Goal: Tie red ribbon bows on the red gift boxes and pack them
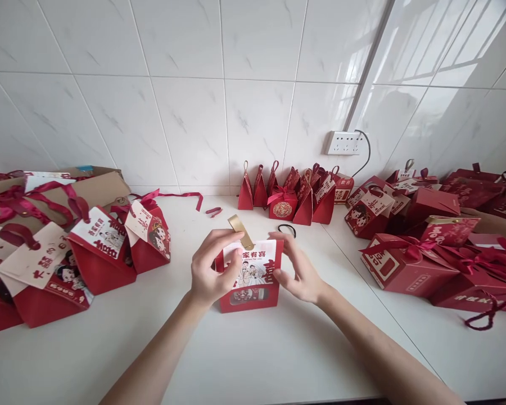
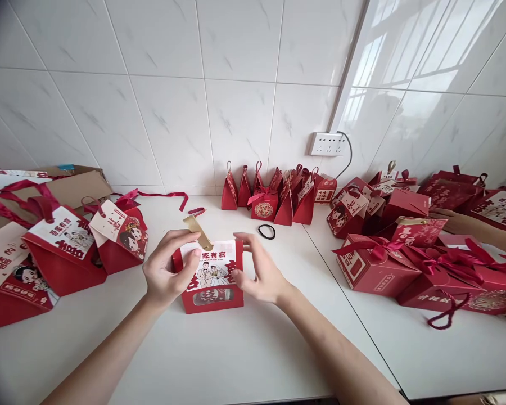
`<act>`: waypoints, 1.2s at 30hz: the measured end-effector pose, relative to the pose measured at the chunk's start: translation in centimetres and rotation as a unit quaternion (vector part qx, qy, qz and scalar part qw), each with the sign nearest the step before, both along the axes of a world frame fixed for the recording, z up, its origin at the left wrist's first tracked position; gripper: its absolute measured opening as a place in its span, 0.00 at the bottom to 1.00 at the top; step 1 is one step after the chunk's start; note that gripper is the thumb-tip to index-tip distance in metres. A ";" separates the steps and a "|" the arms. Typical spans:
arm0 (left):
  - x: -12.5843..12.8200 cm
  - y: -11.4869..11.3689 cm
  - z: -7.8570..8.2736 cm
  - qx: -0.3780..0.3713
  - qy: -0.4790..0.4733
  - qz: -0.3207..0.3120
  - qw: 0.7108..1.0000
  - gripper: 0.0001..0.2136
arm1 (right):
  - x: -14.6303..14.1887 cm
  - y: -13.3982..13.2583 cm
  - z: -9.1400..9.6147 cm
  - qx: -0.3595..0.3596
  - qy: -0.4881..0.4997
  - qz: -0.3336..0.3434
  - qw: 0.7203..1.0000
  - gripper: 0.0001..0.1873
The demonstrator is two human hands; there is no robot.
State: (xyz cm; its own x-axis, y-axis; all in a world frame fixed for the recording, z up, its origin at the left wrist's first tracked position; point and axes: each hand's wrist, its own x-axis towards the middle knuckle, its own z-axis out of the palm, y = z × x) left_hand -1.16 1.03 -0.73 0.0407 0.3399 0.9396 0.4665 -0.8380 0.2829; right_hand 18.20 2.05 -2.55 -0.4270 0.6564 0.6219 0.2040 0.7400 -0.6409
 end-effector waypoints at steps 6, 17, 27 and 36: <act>0.5 -0.6 0.4 -0.008 0.020 -0.053 0.998 0.18 | -1.8 -1.5 0.8 0.237 0.057 -0.117 0.963 0.16; 0.5 -1.0 0.8 -0.054 0.016 -0.116 0.992 0.21 | -2.5 -2.2 1.1 0.208 0.065 -0.172 0.961 0.10; 0.9 -1.0 0.9 -0.067 -0.007 -0.114 0.991 0.19 | -2.5 -2.3 1.0 0.213 0.068 -0.192 0.956 0.07; 1.1 -1.3 1.0 -0.116 -0.018 -0.113 0.987 0.18 | -2.7 -2.1 1.0 0.223 0.068 -0.191 0.953 0.06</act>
